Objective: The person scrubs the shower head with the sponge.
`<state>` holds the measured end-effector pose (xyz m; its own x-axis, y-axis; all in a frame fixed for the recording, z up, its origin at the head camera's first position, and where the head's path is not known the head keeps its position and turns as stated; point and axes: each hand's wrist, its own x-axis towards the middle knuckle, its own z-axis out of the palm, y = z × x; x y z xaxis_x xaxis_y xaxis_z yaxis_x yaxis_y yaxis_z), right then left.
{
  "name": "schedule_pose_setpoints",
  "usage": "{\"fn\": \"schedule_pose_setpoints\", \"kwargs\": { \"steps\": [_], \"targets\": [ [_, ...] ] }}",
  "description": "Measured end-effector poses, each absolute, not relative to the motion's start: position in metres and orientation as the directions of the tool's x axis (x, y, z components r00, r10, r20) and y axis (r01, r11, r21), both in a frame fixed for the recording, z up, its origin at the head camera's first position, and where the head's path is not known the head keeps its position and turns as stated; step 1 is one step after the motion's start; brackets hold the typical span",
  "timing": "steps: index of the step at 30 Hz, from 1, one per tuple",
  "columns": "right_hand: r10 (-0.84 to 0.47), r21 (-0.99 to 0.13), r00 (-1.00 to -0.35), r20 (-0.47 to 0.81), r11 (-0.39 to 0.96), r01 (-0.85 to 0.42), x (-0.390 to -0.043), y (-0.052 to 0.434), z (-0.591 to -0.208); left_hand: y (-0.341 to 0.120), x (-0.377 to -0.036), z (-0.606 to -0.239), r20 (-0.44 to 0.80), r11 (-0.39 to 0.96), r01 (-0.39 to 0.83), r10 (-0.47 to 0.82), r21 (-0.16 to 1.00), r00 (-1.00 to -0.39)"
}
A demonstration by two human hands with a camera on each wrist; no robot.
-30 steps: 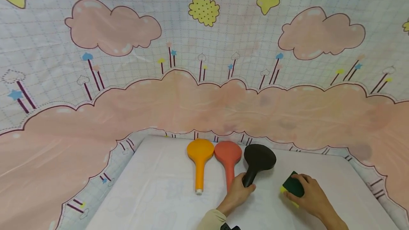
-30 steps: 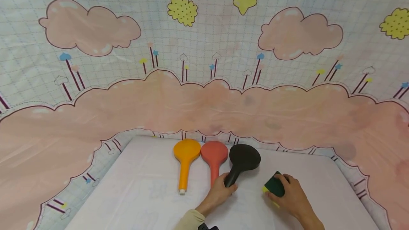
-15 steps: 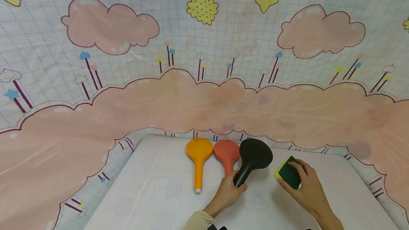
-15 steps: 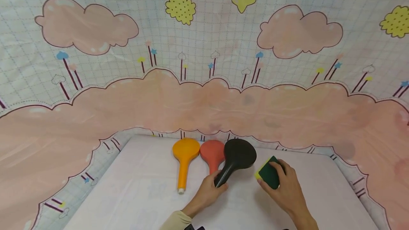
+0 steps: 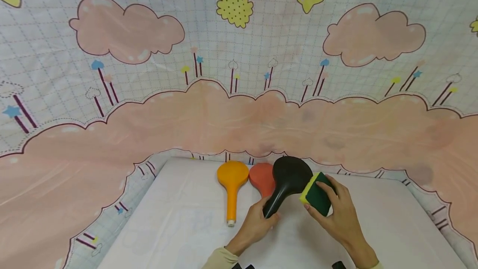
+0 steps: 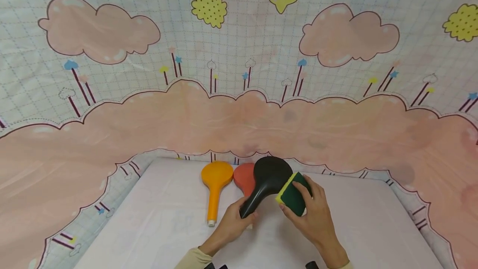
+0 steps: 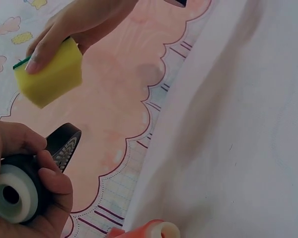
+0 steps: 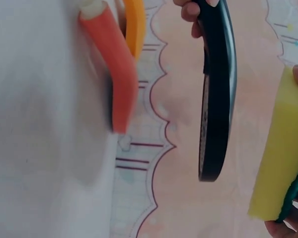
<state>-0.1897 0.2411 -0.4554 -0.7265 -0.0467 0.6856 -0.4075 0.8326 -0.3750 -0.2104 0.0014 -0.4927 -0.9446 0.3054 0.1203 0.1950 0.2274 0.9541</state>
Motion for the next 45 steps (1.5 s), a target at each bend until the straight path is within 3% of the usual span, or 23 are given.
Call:
{"fn": "schedule_pose_setpoints", "kwargs": {
  "steps": [7, 19, 29, 45],
  "targets": [
    [-0.052, -0.359, -0.682, 0.73, 0.82, -0.447, -0.193, 0.226, -0.455, -0.006, -0.206, -0.487, 0.095, 0.188, 0.159, 0.312, 0.969, -0.945],
    [-0.16, -0.227, -0.585, 0.795, 0.816, -0.532, -0.199, 0.206, -0.459, -0.012, -0.203, -0.483, 0.08, 0.21, 0.157, 0.335, 0.965, -0.939],
    [-0.179, -0.235, -0.584, 0.792, 0.793, -0.562, -0.202, 0.2, -0.461, -0.014, -0.198, -0.479, 0.072, 0.174, 0.144, 0.364, 0.974, -0.929],
    [-0.071, -0.32, -0.591, 0.804, 0.785, -0.531, -0.206, 0.222, -0.457, -0.028, -0.188, -0.471, 0.076, 0.087, 0.119, 0.393, 0.989, -0.916]
  ]
}}
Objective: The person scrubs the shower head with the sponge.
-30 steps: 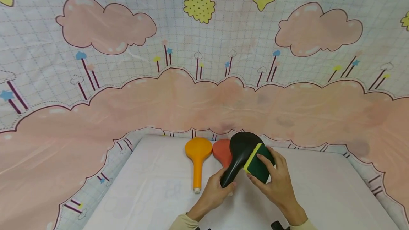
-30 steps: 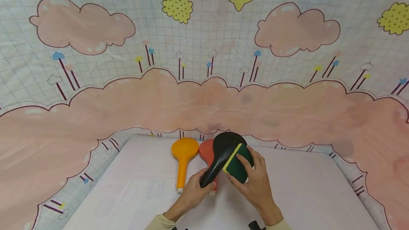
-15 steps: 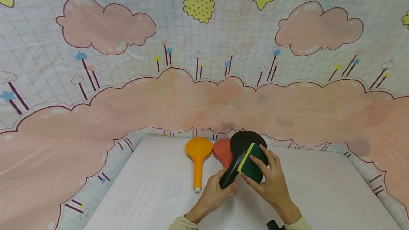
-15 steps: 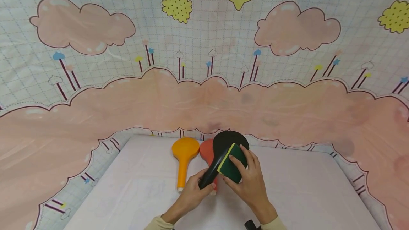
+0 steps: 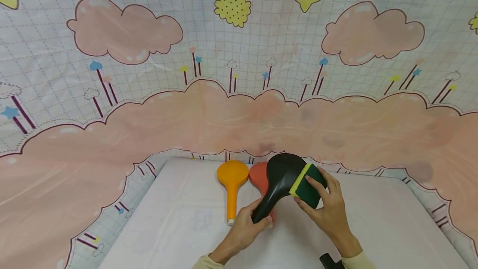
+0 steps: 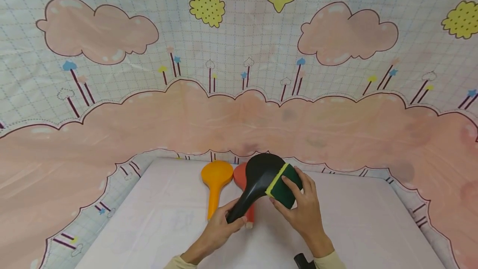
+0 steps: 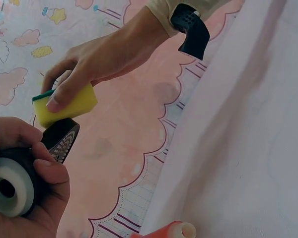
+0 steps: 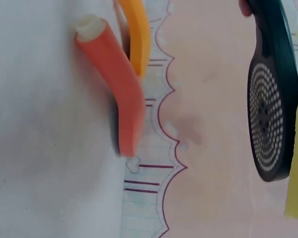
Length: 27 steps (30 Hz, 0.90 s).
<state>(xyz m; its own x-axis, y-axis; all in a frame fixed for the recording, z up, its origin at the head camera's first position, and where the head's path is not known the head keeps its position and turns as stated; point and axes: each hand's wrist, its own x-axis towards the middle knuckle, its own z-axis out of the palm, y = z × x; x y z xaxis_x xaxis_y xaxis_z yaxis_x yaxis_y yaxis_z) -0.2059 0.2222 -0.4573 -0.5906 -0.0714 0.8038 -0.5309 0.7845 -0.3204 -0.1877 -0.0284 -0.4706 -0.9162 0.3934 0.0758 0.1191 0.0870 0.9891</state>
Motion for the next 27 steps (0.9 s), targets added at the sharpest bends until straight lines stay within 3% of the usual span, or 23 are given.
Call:
{"fn": "schedule_pose_setpoints", "kwargs": {
  "steps": [6, 27],
  "targets": [
    [-0.059, -0.347, -0.625, 0.778, 0.789, -0.507, -0.203, 0.221, -0.456, -0.034, -0.186, -0.47, 0.069, 0.054, 0.101, 0.422, 0.993, -0.904],
    [-0.202, -0.266, -0.605, 0.77, 0.76, -0.593, -0.187, 0.213, -0.455, -0.043, -0.185, -0.47, 0.093, 0.119, 0.159, 0.434, 0.98, -0.896]
  ]
}}
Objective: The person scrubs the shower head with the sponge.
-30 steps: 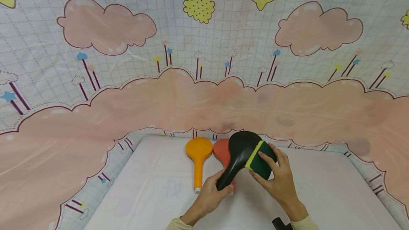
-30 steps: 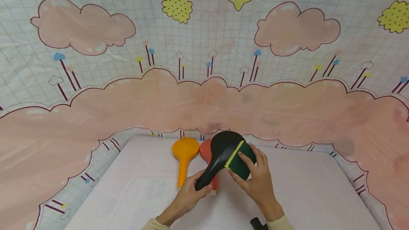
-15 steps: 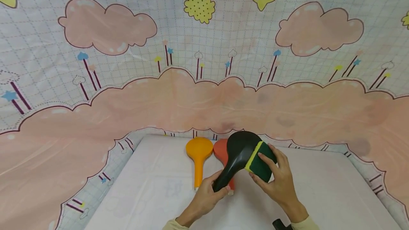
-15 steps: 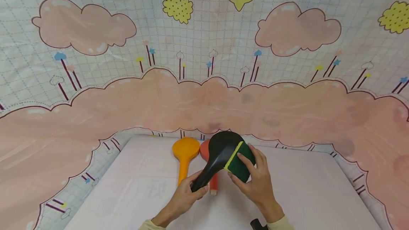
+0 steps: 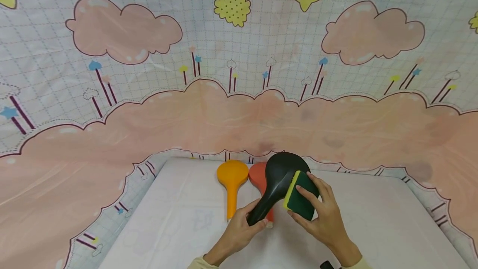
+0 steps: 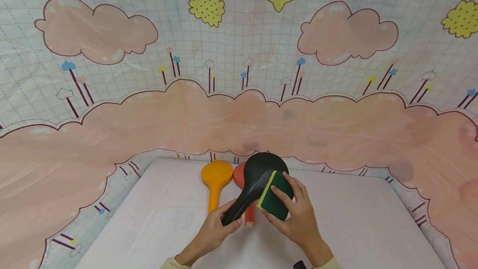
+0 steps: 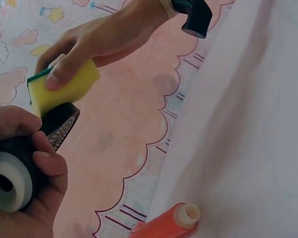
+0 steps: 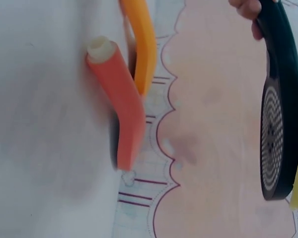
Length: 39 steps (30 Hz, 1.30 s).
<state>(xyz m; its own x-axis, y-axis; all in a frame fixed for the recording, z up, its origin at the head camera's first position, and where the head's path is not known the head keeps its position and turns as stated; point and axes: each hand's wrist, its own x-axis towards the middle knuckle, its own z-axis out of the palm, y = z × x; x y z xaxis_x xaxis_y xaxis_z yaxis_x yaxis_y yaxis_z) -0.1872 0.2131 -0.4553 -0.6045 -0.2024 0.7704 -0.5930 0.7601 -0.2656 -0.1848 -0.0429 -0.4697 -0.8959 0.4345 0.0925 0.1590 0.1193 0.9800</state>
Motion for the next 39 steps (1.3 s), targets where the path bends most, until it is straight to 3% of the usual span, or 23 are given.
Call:
{"fn": "schedule_pose_setpoints", "kwargs": {
  "steps": [12, 22, 32, 39],
  "targets": [
    [-0.152, -0.342, -0.612, 0.776, 0.714, -0.611, -0.198, 0.231, -0.453, -0.055, -0.177, -0.471, 0.205, 0.154, 0.309, 0.473, 0.938, -0.857],
    [-0.072, -0.418, -0.657, 0.751, 0.718, -0.557, -0.208, 0.23, -0.453, -0.064, -0.175, -0.475, 0.201, 0.196, 0.323, 0.47, 0.926, -0.859],
    [-0.117, -0.37, -0.636, 0.763, 0.727, -0.578, -0.202, 0.222, -0.457, -0.058, -0.178, -0.479, 0.214, 0.173, 0.323, 0.46, 0.93, -0.862],
    [-0.207, -0.273, -0.613, 0.762, 0.756, -0.595, -0.193, 0.213, -0.459, -0.052, -0.181, -0.481, 0.229, 0.134, 0.321, 0.457, 0.937, -0.859]
  ]
}}
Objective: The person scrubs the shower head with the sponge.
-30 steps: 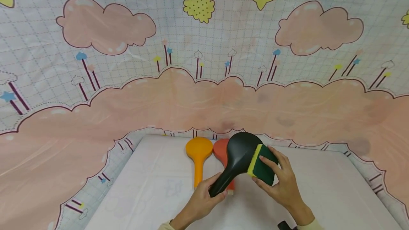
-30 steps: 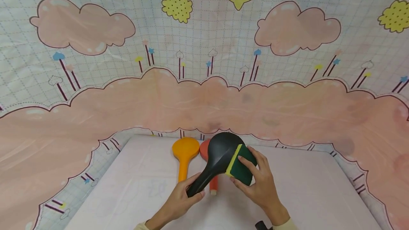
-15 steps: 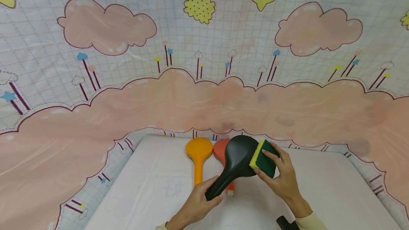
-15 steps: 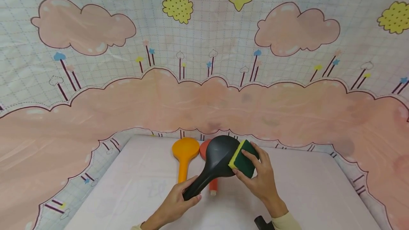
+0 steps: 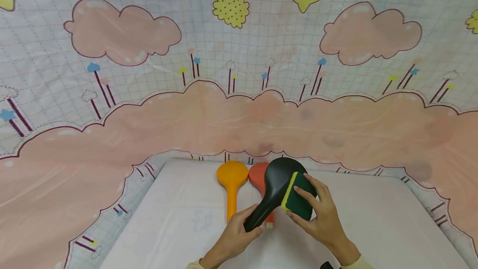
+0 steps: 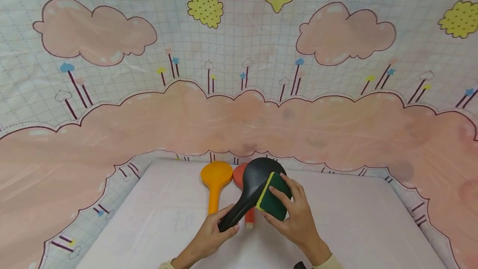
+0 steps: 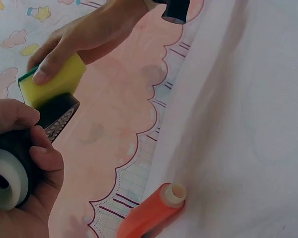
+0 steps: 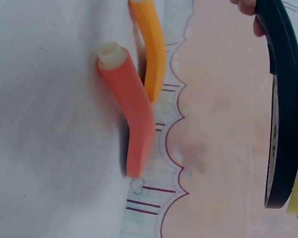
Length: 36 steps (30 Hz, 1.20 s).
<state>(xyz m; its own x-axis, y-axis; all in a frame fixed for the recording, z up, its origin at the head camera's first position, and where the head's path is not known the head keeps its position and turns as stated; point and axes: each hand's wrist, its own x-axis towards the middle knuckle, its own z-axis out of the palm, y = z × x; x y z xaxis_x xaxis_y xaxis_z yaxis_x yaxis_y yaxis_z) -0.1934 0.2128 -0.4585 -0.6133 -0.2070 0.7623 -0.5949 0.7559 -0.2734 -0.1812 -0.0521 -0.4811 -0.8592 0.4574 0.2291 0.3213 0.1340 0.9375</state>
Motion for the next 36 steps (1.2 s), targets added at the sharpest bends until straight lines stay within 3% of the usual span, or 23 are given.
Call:
{"fn": "schedule_pose_setpoints", "kwargs": {
  "steps": [13, 28, 36],
  "targets": [
    [-0.201, -0.305, -0.609, 0.767, 0.721, -0.622, -0.2, 0.224, -0.451, -0.057, -0.181, -0.478, 0.259, 0.147, 0.37, 0.485, 0.917, -0.835],
    [-0.114, -0.41, -0.705, 0.7, 0.745, -0.527, -0.219, 0.237, -0.438, -0.068, -0.174, -0.476, 0.294, 0.244, 0.475, 0.53, 0.846, -0.795],
    [-0.138, -0.386, -0.706, 0.695, 0.756, -0.528, -0.217, 0.231, -0.44, -0.068, -0.175, -0.478, 0.299, 0.254, 0.483, 0.527, 0.838, -0.795]
  ]
}}
